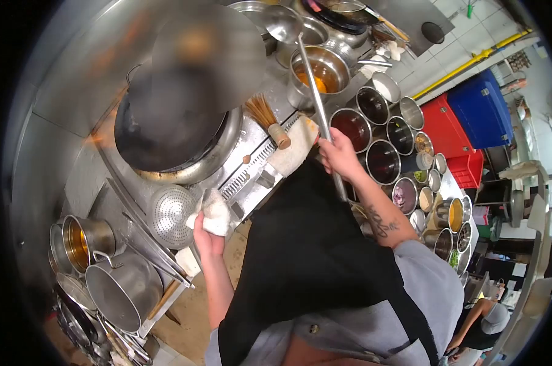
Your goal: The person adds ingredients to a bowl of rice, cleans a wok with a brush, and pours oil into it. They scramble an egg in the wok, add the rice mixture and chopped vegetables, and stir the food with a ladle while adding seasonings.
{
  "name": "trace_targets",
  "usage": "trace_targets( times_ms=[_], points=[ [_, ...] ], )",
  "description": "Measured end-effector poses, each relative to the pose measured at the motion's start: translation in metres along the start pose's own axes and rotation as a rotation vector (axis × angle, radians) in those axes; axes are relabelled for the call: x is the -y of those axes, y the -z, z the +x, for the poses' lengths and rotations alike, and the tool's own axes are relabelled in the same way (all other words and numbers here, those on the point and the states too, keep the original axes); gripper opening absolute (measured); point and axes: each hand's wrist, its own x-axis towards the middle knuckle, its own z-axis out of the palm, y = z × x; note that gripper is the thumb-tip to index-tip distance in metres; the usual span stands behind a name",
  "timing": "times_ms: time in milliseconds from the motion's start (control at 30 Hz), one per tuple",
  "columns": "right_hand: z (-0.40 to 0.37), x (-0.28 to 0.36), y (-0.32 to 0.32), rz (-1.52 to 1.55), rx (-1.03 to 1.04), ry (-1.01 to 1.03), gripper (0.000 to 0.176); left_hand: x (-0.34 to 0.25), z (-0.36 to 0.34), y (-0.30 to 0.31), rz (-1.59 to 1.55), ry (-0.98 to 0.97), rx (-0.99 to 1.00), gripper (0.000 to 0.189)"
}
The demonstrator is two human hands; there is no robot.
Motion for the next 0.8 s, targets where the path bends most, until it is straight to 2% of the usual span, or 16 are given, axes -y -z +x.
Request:
trace_targets(
  times_ms=[33,100,167,233,467,600,733,800],
  points=[
    [-0.014,0.009,0.013,0.109,0.021,-0.042,0.038,-0.001,0.002,-0.001,-0.001,-0.004,0.004,0.045],
    [-0.036,0.021,0.043,0.074,-0.005,-0.065,0.039,0.000,0.016,0.001,0.005,0.009,0.046,0.043],
    [-0.047,0.016,0.068,-0.085,-0.071,-0.060,0.037,0.002,0.029,-0.003,0.003,0.025,0.070,0.040],
    [-0.054,0.016,0.083,-0.119,-0.080,-0.066,0.029,0.002,0.035,-0.021,0.015,0.023,0.080,0.039],
    [-0.015,0.010,0.122,-0.336,-0.079,-0.091,0.011,0.009,0.049,-0.058,0.056,0.030,0.103,0.039],
    [0.005,0.025,0.133,-0.339,-0.012,-0.183,0.011,0.017,0.049,-0.055,0.040,-0.012,0.058,0.039],
    [0.010,0.044,0.149,-0.087,0.076,-0.298,0.011,0.030,0.045,-0.038,0.002,-0.047,-0.007,0.035],
    [0.005,0.051,0.160,0.288,0.127,-0.350,0.013,0.040,0.047,-0.030,-0.003,-0.078,-0.057,0.034]
  ],
)
